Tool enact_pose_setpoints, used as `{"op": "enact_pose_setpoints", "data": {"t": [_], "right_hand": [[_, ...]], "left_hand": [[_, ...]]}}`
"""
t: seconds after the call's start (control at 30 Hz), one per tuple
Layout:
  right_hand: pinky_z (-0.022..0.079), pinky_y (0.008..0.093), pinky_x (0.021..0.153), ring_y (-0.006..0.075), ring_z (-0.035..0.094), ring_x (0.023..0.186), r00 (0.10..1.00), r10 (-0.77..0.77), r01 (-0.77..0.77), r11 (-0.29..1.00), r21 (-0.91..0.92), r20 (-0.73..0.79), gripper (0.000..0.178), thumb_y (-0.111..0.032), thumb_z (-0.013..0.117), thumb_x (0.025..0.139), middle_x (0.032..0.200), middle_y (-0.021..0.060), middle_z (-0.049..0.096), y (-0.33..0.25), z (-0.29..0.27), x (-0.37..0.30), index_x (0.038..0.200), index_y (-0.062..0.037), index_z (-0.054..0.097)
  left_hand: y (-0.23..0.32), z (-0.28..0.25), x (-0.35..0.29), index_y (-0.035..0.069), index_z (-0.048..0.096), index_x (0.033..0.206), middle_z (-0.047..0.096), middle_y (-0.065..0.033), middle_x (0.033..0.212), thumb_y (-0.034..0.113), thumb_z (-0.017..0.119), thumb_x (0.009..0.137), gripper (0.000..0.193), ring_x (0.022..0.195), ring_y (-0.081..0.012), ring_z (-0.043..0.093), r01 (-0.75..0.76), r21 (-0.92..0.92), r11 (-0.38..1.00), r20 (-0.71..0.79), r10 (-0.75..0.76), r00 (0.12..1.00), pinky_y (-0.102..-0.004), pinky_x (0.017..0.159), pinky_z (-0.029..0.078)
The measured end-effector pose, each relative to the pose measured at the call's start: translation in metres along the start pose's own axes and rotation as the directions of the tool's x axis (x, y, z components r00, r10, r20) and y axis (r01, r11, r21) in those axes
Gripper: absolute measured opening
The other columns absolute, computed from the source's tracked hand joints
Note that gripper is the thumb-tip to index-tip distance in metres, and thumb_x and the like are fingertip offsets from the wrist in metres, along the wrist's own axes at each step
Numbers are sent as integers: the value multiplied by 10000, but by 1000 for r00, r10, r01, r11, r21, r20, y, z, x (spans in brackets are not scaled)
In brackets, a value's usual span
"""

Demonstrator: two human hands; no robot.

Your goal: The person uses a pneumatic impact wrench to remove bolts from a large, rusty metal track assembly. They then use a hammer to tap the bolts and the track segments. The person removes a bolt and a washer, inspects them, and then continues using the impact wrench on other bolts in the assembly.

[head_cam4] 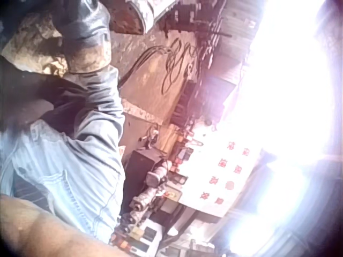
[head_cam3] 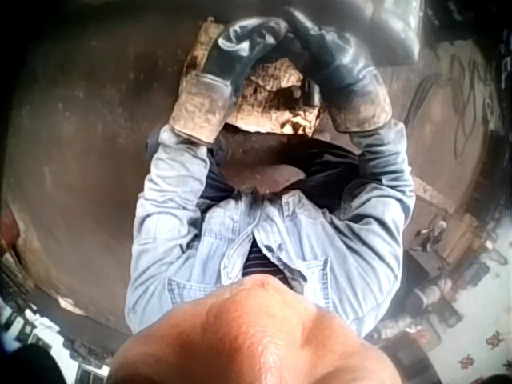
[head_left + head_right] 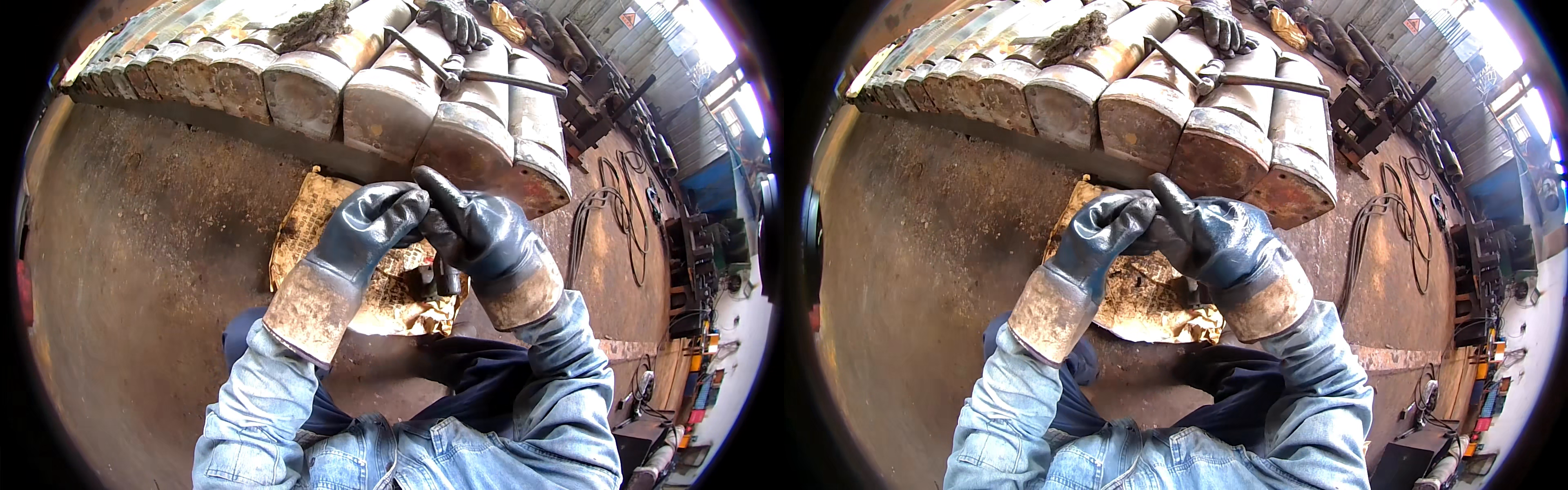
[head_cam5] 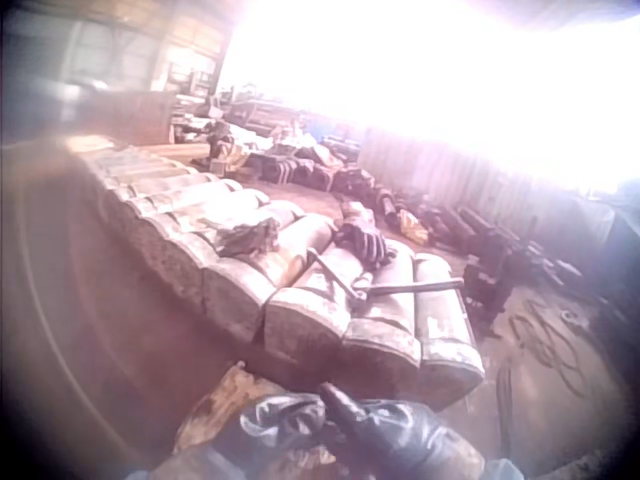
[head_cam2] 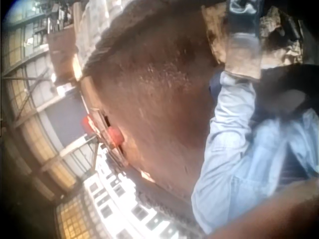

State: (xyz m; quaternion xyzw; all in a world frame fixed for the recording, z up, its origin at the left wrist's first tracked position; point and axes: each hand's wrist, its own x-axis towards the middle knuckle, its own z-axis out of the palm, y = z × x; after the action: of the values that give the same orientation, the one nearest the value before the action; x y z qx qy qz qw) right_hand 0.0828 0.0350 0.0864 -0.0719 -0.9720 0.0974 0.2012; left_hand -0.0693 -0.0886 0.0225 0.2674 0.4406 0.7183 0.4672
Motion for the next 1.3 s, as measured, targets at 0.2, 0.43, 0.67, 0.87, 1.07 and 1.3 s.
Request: {"op": "enact_pose_setpoints", "data": {"t": [0.2,0.43,0.67,0.87,1.07,1.3], "right_hand": [[540,374,610,301,714,706,983,77,-104,981,161,167,486,-113,693,928,804,168,693,-8,-6,-2,1379,-7,546],[570,415,780,370,710,920,984,-153,160,984,81,-92,701,-128,817,773,1041,210,700,-13,-15,7,1392,20,522],[561,443,865,389,692,1014,984,-107,104,994,-28,-140,731,-150,835,745,1116,200,693,-21,-7,14,1387,18,528],[565,437,828,376,693,939,990,-64,64,998,-1,-124,713,-284,799,801,1045,207,697,-17,21,14,1343,80,513],[566,434,798,375,690,920,988,-45,57,995,80,-146,645,-281,776,841,1007,210,692,-14,29,12,1347,33,529],[611,365,740,264,732,862,991,16,-7,998,66,-136,516,-20,710,900,1003,145,725,34,13,6,1389,-12,546]], "left_hand": [[-2,-10,0,-11,712,1080,740,-69,971,160,699,975,201,834,-99,673,-12,68,998,66,7,998,-252,741,570],[14,2,-1,-42,685,1059,732,-95,896,189,653,999,241,746,-136,703,30,-51,998,-7,-31,1000,-278,640,611],[-6,-13,11,-34,720,1020,732,-77,848,204,700,969,244,705,-106,662,-174,264,949,-24,187,982,-272,629,557],[-4,-14,9,-32,710,947,718,-68,800,231,714,963,263,681,-106,644,-184,288,940,-49,207,977,-275,621,540],[5,-9,5,-6,723,924,714,-54,783,252,705,973,264,657,-112,663,-24,207,978,-83,42,996,-259,585,562],[13,3,8,10,709,914,710,-103,776,317,661,996,321,598,-173,686,93,-6,996,-130,-93,987,-307,504,602]]}}
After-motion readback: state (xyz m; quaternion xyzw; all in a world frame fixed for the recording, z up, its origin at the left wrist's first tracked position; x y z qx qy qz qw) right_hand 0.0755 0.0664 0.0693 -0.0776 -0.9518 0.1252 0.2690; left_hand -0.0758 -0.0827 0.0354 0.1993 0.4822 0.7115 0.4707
